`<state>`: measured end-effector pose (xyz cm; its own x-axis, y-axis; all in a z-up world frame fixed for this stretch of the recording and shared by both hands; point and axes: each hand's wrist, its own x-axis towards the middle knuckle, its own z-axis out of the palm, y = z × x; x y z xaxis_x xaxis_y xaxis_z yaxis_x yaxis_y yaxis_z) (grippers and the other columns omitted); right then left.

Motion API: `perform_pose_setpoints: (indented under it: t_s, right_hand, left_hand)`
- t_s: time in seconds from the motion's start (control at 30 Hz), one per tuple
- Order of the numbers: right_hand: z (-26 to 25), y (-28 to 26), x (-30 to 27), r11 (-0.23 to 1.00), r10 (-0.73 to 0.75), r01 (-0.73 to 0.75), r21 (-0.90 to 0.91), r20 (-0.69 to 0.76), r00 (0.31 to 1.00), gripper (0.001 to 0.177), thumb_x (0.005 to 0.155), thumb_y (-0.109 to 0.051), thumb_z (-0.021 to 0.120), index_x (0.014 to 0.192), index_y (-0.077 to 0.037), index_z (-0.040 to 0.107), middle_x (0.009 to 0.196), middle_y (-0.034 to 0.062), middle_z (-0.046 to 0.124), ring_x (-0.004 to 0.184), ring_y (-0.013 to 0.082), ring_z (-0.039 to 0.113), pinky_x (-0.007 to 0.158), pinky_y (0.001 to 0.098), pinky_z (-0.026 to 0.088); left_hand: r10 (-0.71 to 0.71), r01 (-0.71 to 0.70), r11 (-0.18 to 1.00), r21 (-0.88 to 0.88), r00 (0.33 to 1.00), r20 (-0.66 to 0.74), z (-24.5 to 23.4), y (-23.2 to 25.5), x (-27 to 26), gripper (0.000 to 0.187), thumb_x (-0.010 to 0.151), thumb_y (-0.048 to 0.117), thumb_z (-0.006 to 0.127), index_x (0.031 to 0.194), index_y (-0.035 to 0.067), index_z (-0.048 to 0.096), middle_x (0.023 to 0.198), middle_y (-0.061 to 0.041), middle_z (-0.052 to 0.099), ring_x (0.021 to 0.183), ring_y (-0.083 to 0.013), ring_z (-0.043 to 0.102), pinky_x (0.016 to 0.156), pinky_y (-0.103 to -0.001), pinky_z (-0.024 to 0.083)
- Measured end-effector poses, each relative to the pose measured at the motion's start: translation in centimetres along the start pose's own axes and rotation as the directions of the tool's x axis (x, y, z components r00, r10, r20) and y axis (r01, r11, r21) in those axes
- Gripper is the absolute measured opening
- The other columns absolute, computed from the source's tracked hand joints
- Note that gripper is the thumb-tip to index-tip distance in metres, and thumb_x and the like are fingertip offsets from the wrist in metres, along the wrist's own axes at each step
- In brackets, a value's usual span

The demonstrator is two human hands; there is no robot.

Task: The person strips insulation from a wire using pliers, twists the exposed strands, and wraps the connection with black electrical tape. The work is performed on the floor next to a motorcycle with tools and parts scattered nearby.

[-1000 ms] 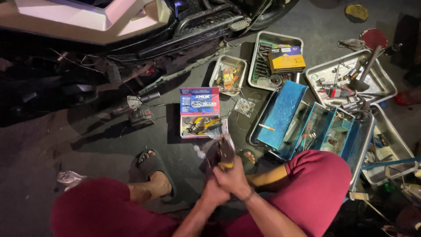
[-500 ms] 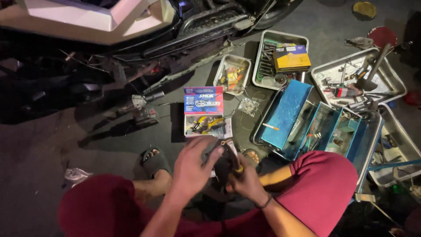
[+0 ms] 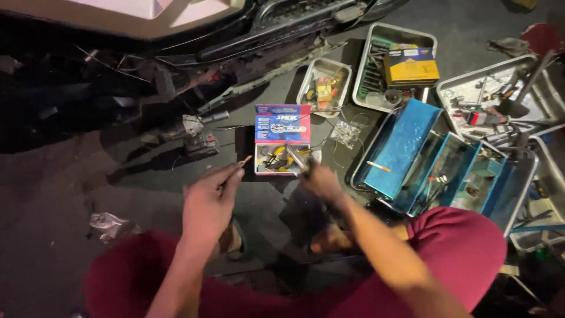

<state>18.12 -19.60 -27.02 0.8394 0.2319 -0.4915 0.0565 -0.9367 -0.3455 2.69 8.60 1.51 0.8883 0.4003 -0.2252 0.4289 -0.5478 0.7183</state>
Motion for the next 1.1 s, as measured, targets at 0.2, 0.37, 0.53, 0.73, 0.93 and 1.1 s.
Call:
perform_pose_setpoints:
  t_s: [0.2, 0.37, 0.53, 0.73, 0.93, 1.1]
  right_hand:
    - [5.5, 0.4, 16.1, 0.791, -0.352, 0.164, -0.589, -0.22, 0.91, 0.081, 0.093, -0.065, 0.062, 0.148, -0.005, 0.059, 0.14, 0.0273, 0.062, 0.133, 0.0459, 0.056, 0.125, 0.0744, 0.027]
    - [7.9, 0.9, 19.8, 0.627, -0.579, 0.263, -0.734, -0.213, 0.787, 0.059, 0.093, -0.043, 0.061, 0.142, -0.01, 0.065, 0.142, 0.0251, 0.06, 0.142, 0.0479, 0.05, 0.127, 0.0723, 0.03]
    - [9.0, 2.7, 19.8, 0.663, -0.592, 0.38, -0.644, -0.14, 0.794, 0.098, 0.095, -0.079, 0.062, 0.157, -0.003, 0.06, 0.161, 0.032, 0.054, 0.158, 0.0486, 0.042, 0.136, 0.071, 0.016]
    - [11.6, 3.2, 14.9, 0.415, -0.635, 0.565, -0.713, 0.219, 0.741, 0.056, 0.09, -0.018, 0.075, 0.146, -0.022, 0.07, 0.154, 0.0149, 0.057, 0.129, 0.0382, 0.058, 0.103, 0.0564, 0.052]
    - [16.2, 2.5, 17.7, 0.269, -0.676, 0.407, -0.873, 0.13, 0.725, 0.02, 0.098, -0.027, 0.065, 0.094, -0.03, 0.084, 0.09, 0.0081, 0.077, 0.083, 0.0321, 0.069, 0.076, 0.052, 0.048]
    - [17.6, 5.7, 20.4, 0.249, -0.712, 0.416, -0.875, 0.126, 0.691, 0.024, 0.099, -0.01, 0.058, 0.111, -0.006, 0.079, 0.096, 0.0177, 0.074, 0.079, 0.0331, 0.067, 0.06, 0.0455, 0.05]
  left_hand:
    - [0.153, -0.151, 0.987, 0.047, 0.988, -0.037, 0.3, -3.1, -0.6, 0.026, 0.107, 0.033, 0.065, 0.121, 0.027, 0.087, 0.09, -0.004, 0.073, 0.082, -0.024, 0.073, 0.076, -0.041, 0.052]
    - [0.208, -0.231, 0.96, -0.158, 0.967, -0.148, -0.7, -3.7, -0.9, 0.023, 0.103, 0.019, 0.071, 0.113, 0.01, 0.09, 0.085, 0.002, 0.079, 0.05, -0.0089, 0.069, 0.059, -0.028, 0.058]
    - [0.204, -0.251, 0.953, -0.172, 0.947, -0.249, 0.5, -5.0, -0.4, 0.017, 0.098, 0.015, 0.078, 0.109, 0.011, 0.09, 0.081, 0.006, 0.081, 0.054, -0.0037, 0.075, 0.063, -0.02, 0.063]
    - [0.215, -0.239, 0.966, -0.093, 0.952, -0.219, 0.7, -5.5, -1.0, 0.019, 0.098, 0.019, 0.079, 0.111, 0.013, 0.091, 0.093, 0.008, 0.086, 0.072, -0.0051, 0.079, 0.065, -0.024, 0.061]
    - [0.194, -0.198, 0.98, -0.008, 0.966, -0.171, 1.0, -5.5, -1.3, 0.024, 0.101, 0.029, 0.075, 0.117, 0.02, 0.09, 0.104, 0.012, 0.086, 0.091, -0.0091, 0.083, 0.08, -0.027, 0.063]
    - [0.25, -0.287, 0.95, -0.125, 0.936, -0.249, -0.4, -3.8, -0.5, 0.02, 0.1, 0.016, 0.076, 0.112, 0.009, 0.09, 0.09, 0.002, 0.086, 0.071, -0.0099, 0.079, 0.069, -0.027, 0.06]
